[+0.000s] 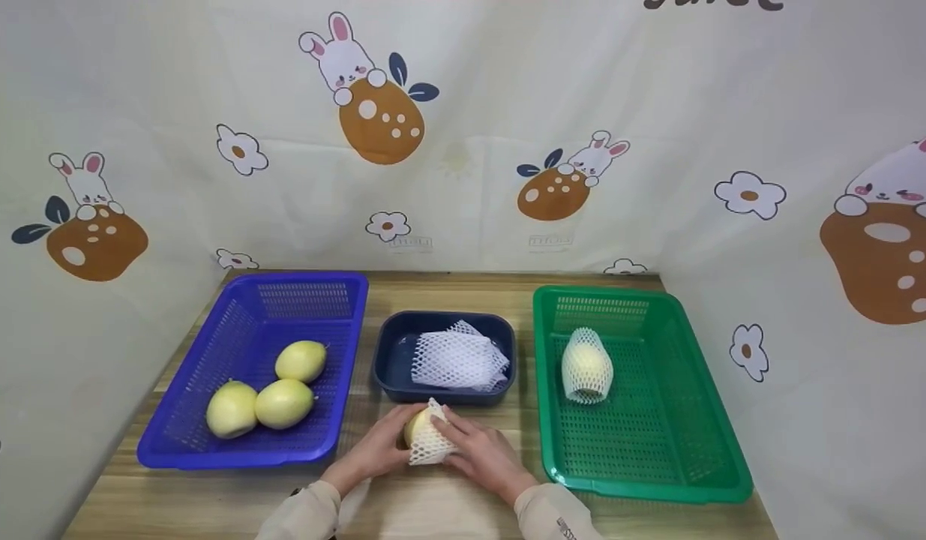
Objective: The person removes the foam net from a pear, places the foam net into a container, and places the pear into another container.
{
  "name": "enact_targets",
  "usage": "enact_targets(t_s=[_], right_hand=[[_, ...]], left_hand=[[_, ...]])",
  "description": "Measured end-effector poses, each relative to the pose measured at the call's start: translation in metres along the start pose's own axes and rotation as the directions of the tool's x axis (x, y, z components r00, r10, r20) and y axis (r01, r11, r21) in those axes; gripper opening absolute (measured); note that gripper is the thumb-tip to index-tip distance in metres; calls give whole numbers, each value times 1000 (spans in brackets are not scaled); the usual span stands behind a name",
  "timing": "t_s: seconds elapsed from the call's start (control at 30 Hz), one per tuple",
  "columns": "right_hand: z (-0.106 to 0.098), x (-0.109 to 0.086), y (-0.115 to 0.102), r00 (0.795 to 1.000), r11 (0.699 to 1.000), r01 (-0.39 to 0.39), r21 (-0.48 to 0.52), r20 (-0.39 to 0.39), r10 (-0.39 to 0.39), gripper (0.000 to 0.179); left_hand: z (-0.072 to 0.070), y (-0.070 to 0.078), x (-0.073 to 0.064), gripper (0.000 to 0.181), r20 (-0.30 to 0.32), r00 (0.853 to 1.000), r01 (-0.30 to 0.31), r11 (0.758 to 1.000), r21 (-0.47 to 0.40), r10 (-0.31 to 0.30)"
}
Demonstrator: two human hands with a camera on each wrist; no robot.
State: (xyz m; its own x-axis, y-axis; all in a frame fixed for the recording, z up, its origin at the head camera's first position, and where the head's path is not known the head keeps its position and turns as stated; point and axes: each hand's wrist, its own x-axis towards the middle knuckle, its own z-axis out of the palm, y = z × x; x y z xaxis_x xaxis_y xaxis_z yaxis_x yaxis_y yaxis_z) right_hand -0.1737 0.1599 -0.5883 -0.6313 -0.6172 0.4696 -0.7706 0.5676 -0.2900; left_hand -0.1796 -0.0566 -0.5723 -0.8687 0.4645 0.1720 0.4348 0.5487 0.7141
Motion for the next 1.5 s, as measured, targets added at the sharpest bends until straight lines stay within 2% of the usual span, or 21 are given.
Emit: enact_targets(t_s=[0.07,0.13,0.3,0.4,0.53,0.7,0.83,1.03,1.13,1.23,1.37,1.43,1.5], right_hand=[[0,-1,0,1000,1000,8,-13,-19,-8,61],[0,0,1,1000,1000,2,-27,-2,-2,66],[5,1,0,989,999,-54,-4,137,54,84],[5,1,-1,984,998,-67,14,164,64,84],[2,1,-1,989,998,-64,1,130,63,80],[-2,0,0,993,998,-53,-32,101,56,75],[-1,1,0,991,999,-29,-35,128,33,81],[3,4,-3,986,999,-30,25,166,26,79],[3,2,-2,990,1000,-19,25,137,15,73],[3,0,0,997,1000,20,19,78,-21,65],[4,-3,2,998,998,62,16,4,-62,60],[5,-4,2,998,998,64,15,-1,-64,61],[5,-5,2,999,999,42,20,34,-42,67]], left_hand=[[0,0,0,66,-12,1000,-4,1000,3,4],[0,0,0,65,-26,1000,-14,1000,23,14],[2,1,1,69,-38,999,-19,995,103,23],[5,2,2,76,-13,1000,-12,989,145,14],[8,2,3,81,10,1000,-10,984,179,9],[10,1,4,81,-7,1000,-3,983,181,5],[11,0,4,82,-24,999,-27,983,183,32],[12,1,3,83,7,999,-42,981,187,41],[13,1,3,83,3,998,-68,978,200,68],[13,1,3,82,-9,995,-97,971,218,102],[13,2,4,81,-16,993,-110,965,239,117],[13,2,4,82,-14,993,-108,965,240,115],[13,2,4,83,-8,995,-100,967,236,104]])
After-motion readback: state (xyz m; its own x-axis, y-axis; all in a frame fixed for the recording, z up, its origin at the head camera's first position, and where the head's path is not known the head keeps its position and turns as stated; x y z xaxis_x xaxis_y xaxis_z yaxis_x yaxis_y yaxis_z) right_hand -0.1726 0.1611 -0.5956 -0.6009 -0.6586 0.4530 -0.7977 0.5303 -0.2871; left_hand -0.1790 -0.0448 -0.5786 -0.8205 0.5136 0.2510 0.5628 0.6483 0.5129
